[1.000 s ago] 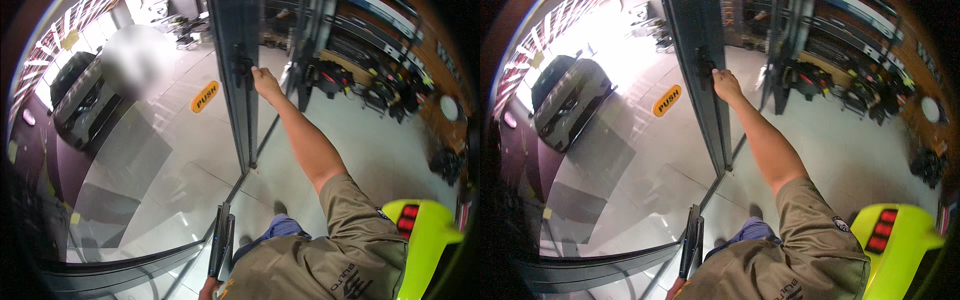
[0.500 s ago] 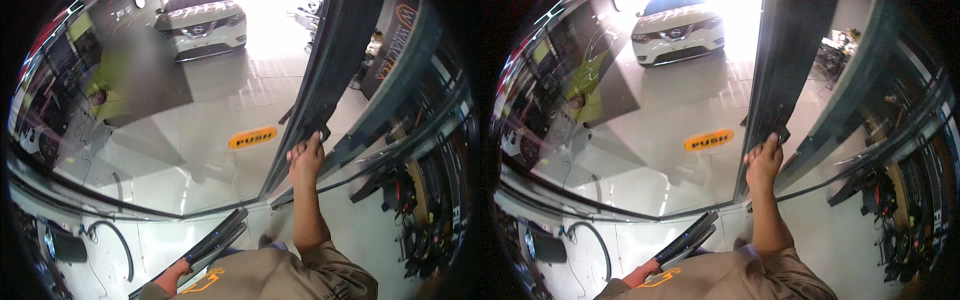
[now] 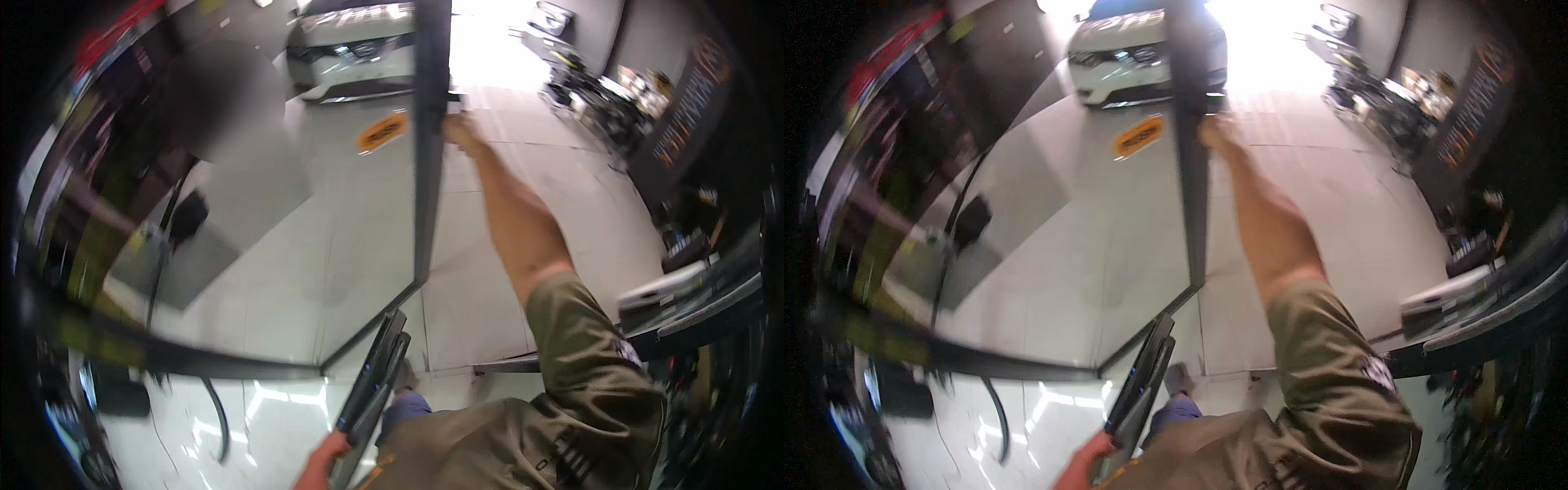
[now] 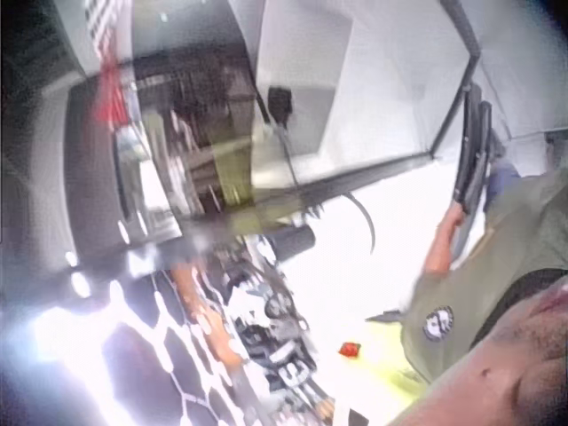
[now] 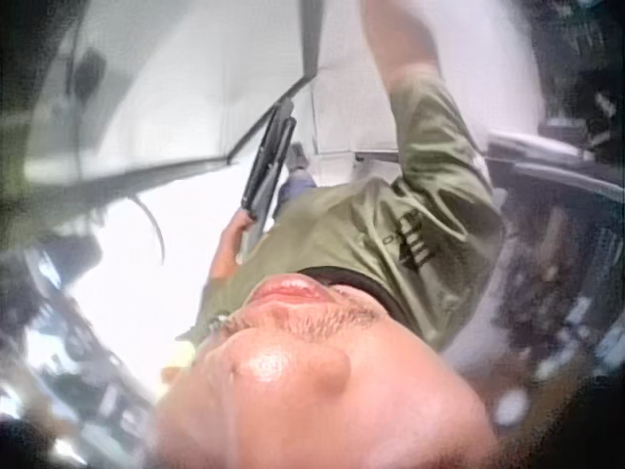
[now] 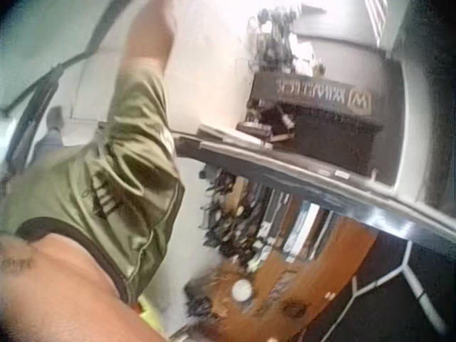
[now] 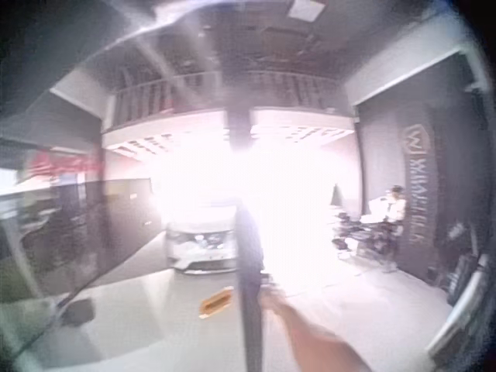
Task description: The person assembles a car door panel by attaching a trim piece to the main panel using a screwdriver. They then move the assembled panel to another room and place it on a table.
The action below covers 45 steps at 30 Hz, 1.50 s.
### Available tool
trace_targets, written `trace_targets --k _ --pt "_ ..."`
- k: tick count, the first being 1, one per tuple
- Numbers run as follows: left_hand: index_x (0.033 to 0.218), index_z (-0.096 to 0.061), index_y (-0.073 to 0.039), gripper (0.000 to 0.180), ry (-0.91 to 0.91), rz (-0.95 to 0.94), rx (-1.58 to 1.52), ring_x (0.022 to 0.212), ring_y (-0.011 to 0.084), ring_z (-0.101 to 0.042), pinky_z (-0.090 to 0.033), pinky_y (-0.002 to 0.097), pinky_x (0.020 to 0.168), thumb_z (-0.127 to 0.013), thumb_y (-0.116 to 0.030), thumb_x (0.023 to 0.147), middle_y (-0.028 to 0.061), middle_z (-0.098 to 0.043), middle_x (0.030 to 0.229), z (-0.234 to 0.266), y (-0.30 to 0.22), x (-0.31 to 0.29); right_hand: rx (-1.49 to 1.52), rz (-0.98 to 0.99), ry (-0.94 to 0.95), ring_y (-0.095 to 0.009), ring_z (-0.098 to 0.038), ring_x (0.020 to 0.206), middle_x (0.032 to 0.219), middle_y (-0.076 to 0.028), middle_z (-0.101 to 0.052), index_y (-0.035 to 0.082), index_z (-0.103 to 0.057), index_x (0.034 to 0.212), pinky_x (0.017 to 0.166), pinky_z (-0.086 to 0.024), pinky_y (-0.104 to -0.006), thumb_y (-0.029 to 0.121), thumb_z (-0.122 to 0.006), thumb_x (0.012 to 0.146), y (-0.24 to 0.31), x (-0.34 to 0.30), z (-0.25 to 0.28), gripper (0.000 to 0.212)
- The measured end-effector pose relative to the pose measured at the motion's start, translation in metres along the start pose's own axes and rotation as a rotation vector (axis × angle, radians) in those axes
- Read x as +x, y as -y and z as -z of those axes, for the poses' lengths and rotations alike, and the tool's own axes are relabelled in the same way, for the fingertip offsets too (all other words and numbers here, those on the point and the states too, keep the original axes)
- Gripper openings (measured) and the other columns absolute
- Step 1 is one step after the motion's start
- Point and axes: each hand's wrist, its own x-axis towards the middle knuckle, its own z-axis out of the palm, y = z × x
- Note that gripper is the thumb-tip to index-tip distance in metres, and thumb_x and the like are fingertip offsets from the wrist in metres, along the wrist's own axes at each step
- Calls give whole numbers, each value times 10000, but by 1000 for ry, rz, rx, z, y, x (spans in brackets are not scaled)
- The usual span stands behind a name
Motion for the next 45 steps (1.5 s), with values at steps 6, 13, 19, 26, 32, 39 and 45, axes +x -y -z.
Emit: trace_targets --k 6,13,19,26,32,39,45 --pt "1053 -616 8 488 60 183 184 1066 350 -549 -440 411 912 -702 -339 721 256 -564 1115 34 -5 53 986 -273 375 -326 -583 816 883 -184 -608 65 -517 932 710 -462 -418 257 -546 830 189 57 -43 219" --pt "1088 -602 7 512 123 177 366 1075 362 -539 -434 411 927 -693 -346 728 258 -545 1147 159 -131 202 1073 -12 466 -385 -585 968 978 -245 -608 -10 -417 1157 807 -463 -457 239 -534 881 233 145 -77 389" --pt "1118 -590 6 533 81 205 509 1083 371 -530 -428 412 940 -684 -351 734 260 -529 1174 238 -218 321 1293 575 880 -372 -474 1165 1204 -245 -510 -46 -321 1299 981 -390 -428 277 -518 919 190 180 -70 536" --pt "1028 -579 45 503 18 193 228 998 393 -546 -450 448 841 -702 -352 744 243 -551 1096 360 -431 480 1834 -372 758 -122 -544 834 954 -65 -567 -10 -491 1199 710 -468 -283 218 -488 915 -29 229 -288 364" --pt "990 -641 -21 328 -125 -209 208 909 353 -566 -450 408 809 -655 -284 795 200 -604 974 464 -663 630 1359 -529 946 -177 -585 787 927 -115 -604 -30 -538 1076 686 -490 -317 326 -502 924 -205 285 -393 389" --pt "1069 -573 -17 341 -34 -322 123 903 241 -590 -455 352 807 -664 -203 799 118 -620 954 598 -908 846 1215 -495 1501 -207 -584 898 1072 -134 -587 3 -518 1186 758 -488 -346 472 -472 924 -285 381 -510 539" --pt "1062 -616 3 305 -2 -596 84 948 226 -568 -445 334 819 -631 -206 839 112 -557 1014 681 -1161 976 1601 -705 1148 -271 -493 1088 1257 -167 -476 97 -361 1370 919 -408 -420 664 -349 876 -401 547 -586 752"
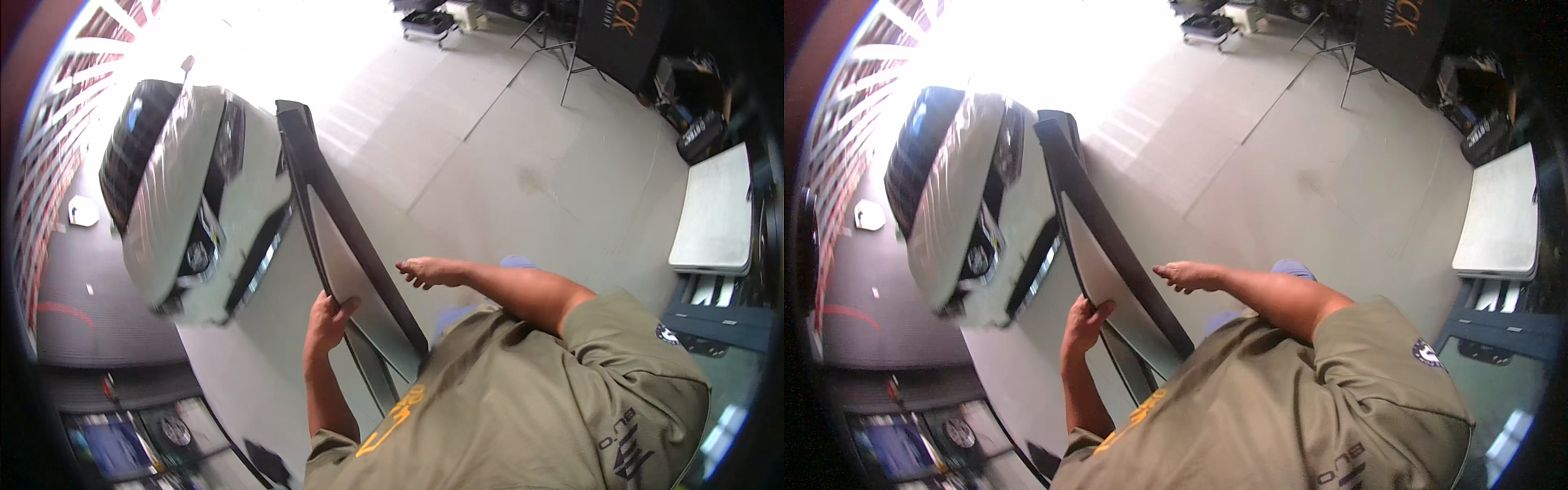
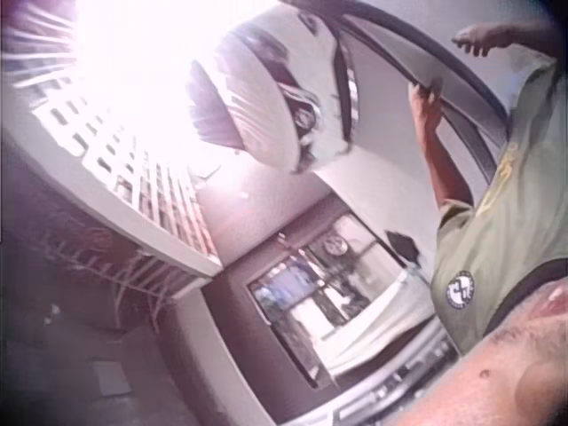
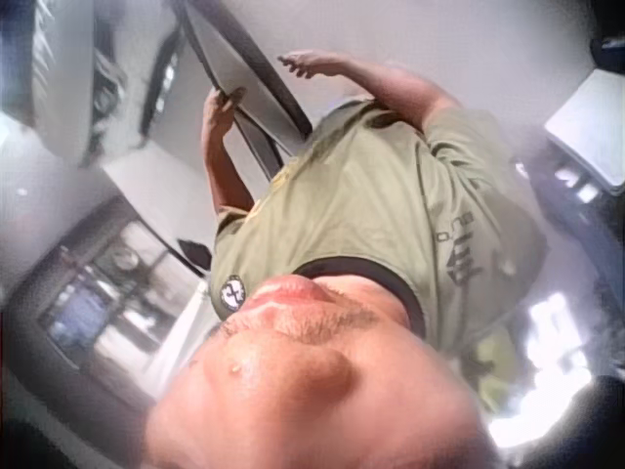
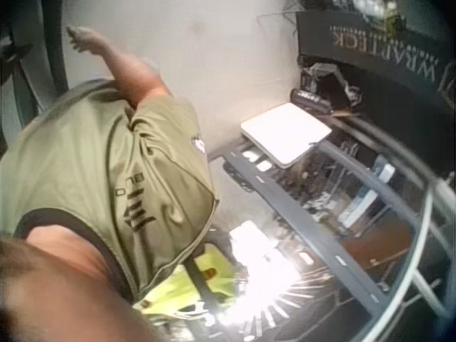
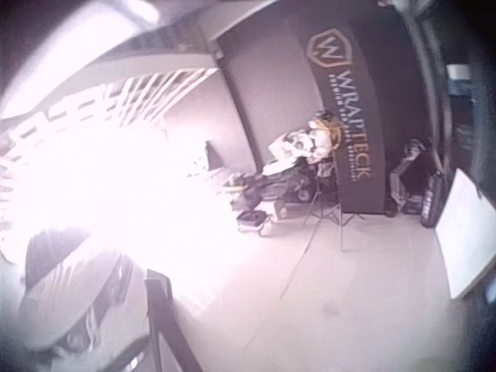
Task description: The person assembles a car door panel by attaching a trim piece to the main panel using a screwdriver. They then move the assembled panel to another room and place it on a table.
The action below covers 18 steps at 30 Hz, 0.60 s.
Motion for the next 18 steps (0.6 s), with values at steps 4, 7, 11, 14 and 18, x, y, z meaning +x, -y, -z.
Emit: trace_targets --k 4,7,11,14,18 --pt "1034 -621 35 233 43 -119 141 919 181 -550 -439 306 788 -607 -120 859 95 -544 1000 47 -107 165 374 290 -40 -271 -429 1165 1335 -130 -407 196 -331 1405 993 -323 -450 763 -316 815 68 100 97 819" --pt "1014 -622 39 214 -48 -398 211 841 169 -537 -429 293 745 -585 -110 865 76 -542 975 72 -178 294 521 480 -36 -158 -458 998 1177 -48 -467 197 -430 1316 872 -367 -353 783 -378 783 155 162 210 795" --pt "989 -613 41 212 -155 -409 251 816 163 -529 -428 295 727 -578 -127 863 91 -553 932 109 -256 426 609 794 -86 -171 -451 1114 1242 -72 -492 42 -432 1317 968 -343 -334 648 -300 903 284 184 304 746" --pt "940 -610 48 214 -224 -544 300 789 156 -519 -422 293 710 -566 -148 866 92 -556 878 146 -300 536 671 891 -327 -200 -432 1197 1290 -130 -497 -48 -433 1300 1038 -306 -312 520 -204 978 374 228 377 692" --pt "841 -602 53 271 -203 -661 257 712 163 -510 -416 298 679 -556 -213 866 75 -571 787 162 -343 681 676 856 -646 -219 -520 1103 1200 -154 -559 -67 -471 1247 979 -383 -316 504 -216 979 462 252 492 680"
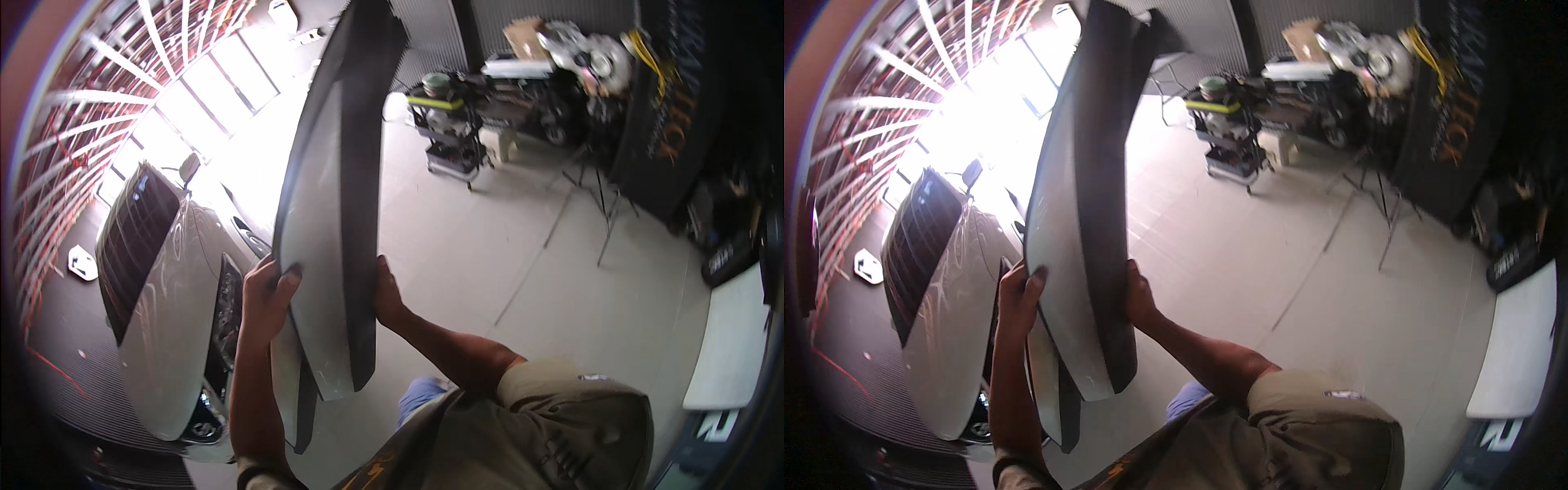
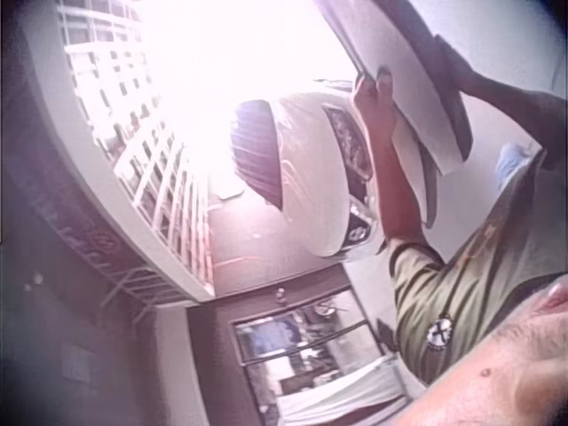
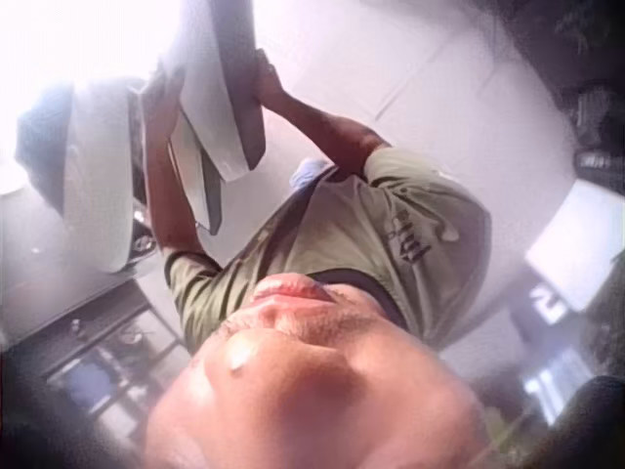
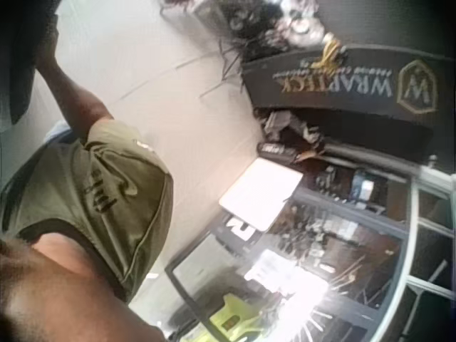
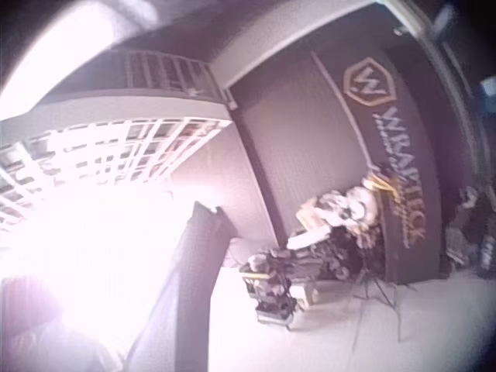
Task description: The person assembles a car door panel by attaching a trim piece to the main panel using a screwdriver. They then move the assembled panel to another room and place it on a table.
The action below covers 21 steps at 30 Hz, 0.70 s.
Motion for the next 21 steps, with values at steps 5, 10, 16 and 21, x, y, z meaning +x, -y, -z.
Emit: trace_targets --k 5,10,16,21 --pt "794 -624 32 255 -143 -40 -101 655 155 -508 -416 300 639 -568 -207 863 71 -571 699 -6 153 144 448 -10 147 -249 -502 1146 1268 -135 -501 25 -396 1326 1007 -392 -360 525 -238 971 5 184 3 633" --pt "770 -646 12 176 -224 -20 -62 653 135 -521 -417 291 606 -620 -144 849 74 -579 684 10 295 301 429 309 -56 -295 -445 1202 1322 -98 -457 136 -344 1383 1004 -391 -433 598 -330 920 54 378 46 654" --pt "850 -651 3 123 -353 -52 47 701 127 -536 -432 270 655 -594 -106 857 63 -588 761 82 453 478 -193 553 -438 -277 -431 1224 1385 -137 -386 83 -269 1411 1034 -355 -382 572 -313 940 139 532 84 680" --pt "840 -624 10 183 -446 49 137 703 121 -533 -432 274 671 -561 -155 887 53 -587 746 114 583 615 -109 561 -585 -252 -444 1207 1354 -148 -411 16 -258 1390 1017 -367 -357 480 -340 967 145 692 81 634"
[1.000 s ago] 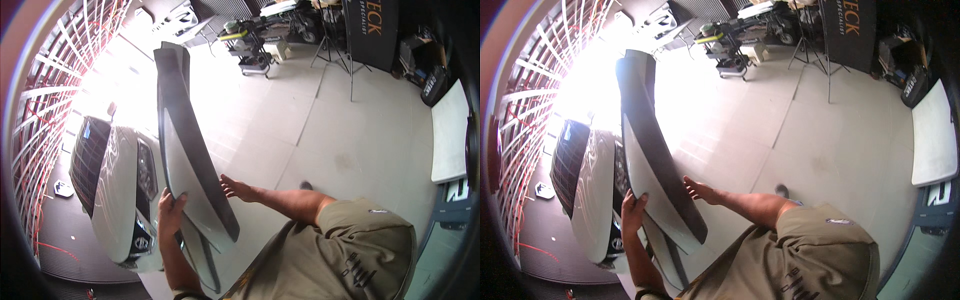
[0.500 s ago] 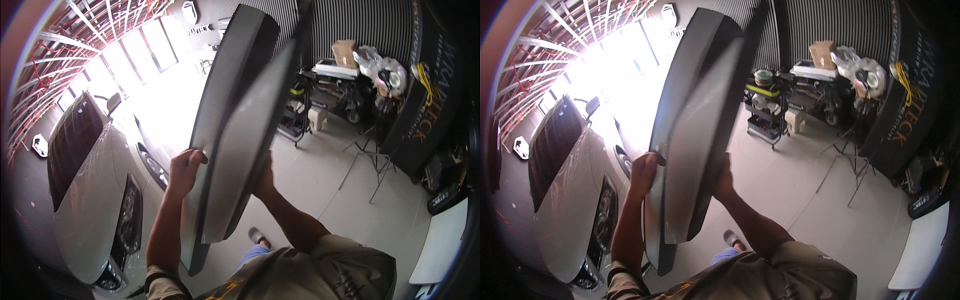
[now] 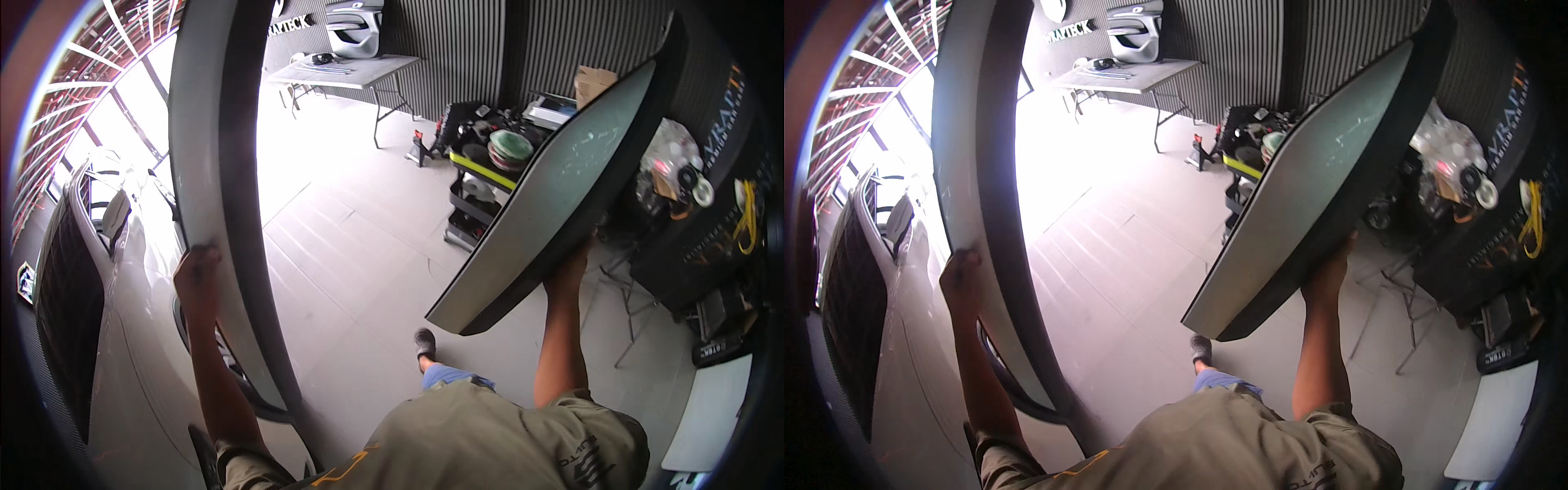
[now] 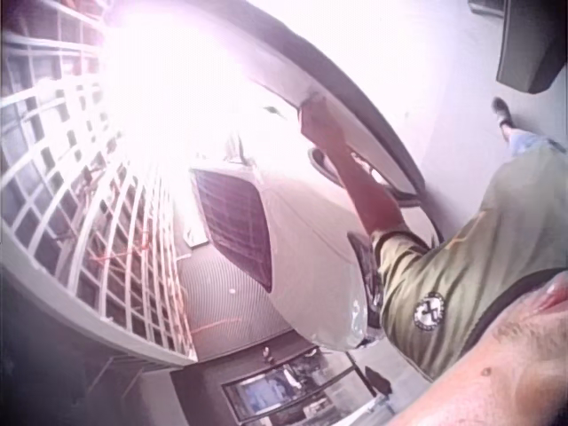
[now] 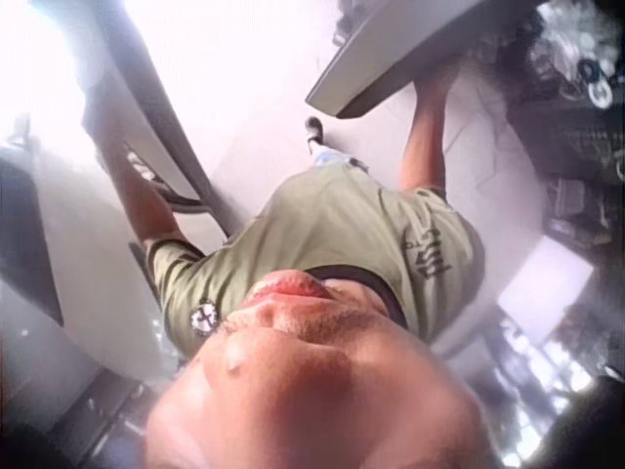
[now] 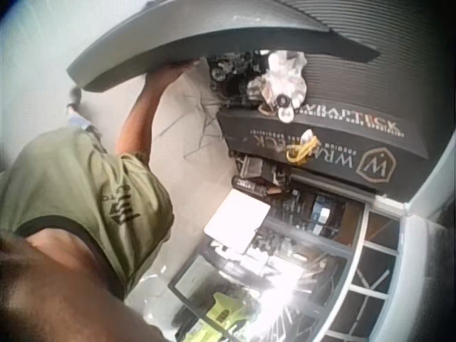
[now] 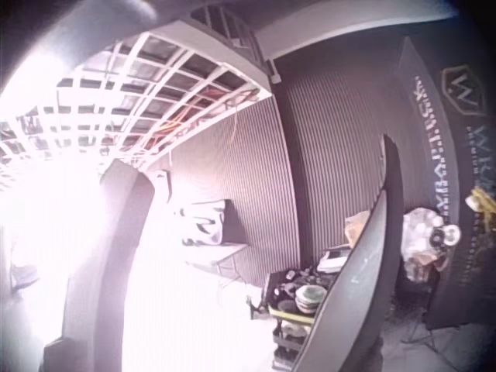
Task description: The person assembles a car door panel by attaching a trim piece to the main panel using a screwdriver. They then move the assembled panel to another room and place it on a table.
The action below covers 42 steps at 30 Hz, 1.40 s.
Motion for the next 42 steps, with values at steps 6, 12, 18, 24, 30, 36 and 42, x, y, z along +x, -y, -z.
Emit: trace_targets --k 6,12,18,24,30,36,42 --pt "801 -612 -8 212 -22 105 166 675 108 -514 -424 277 630 -553 -191 891 30 -553 704 -35 120 149 118 -149 -29 -249 -468 1185 1338 -125 -436 57 -314 1386 1016 -366 -343 490 -345 963 -140 155 -165 607" --pt "695 -583 -9 322 29 395 117 497 83 -448 -373 271 464 -545 -261 892 -2 -472 553 -77 279 277 81 -203 103 -229 -500 1161 1297 -107 -491 70 -377 1360 978 -419 -356 479 -260 986 -286 316 -318 566" --pt "635 -594 25 327 174 433 312 513 163 -502 -414 323 536 -597 -230 840 97 -535 574 -161 456 420 92 -396 100 -228 -537 1107 1253 -103 -521 55 -408 1329 942 -448 -349 465 -287 985 -460 441 -470 549" --pt "650 -594 33 343 342 349 302 539 126 -496 -399 313 532 -607 -243 854 77 -539 574 -279 546 631 -98 -508 -40 -248 -561 1082 1235 -133 -531 27 -411 1327 922 -468 -366 519 -321 954 -579 594 -577 624" --pt "685 -613 17 341 396 336 310 519 122 -486 -391 310 520 -607 -273 863 63 -535 552 -387 648 815 -141 -440 -214 -287 -497 1172 1313 -169 -469 13 -382 1351 962 -429 -412 572 -343 923 -737 779 -649 705" --pt "684 -604 1 367 328 238 462 491 129 -471 -388 335 497 -587 -310 880 64 -524 533 -421 757 970 -846 -302 -349 -436 -553 1016 1011 -313 -591 -101 -586 1014 859 -435 -461 623 -325 896 -829 875 -798 779" --pt "712 -604 -7 340 257 295 425 497 191 -519 -418 353 496 -567 -295 888 117 -534 564 -476 834 1137 -766 -103 -242 -421 -533 1001 1035 -301 -571 -95 -562 1018 876 -410 -441 549 -324 930 -916 989 -914 693"
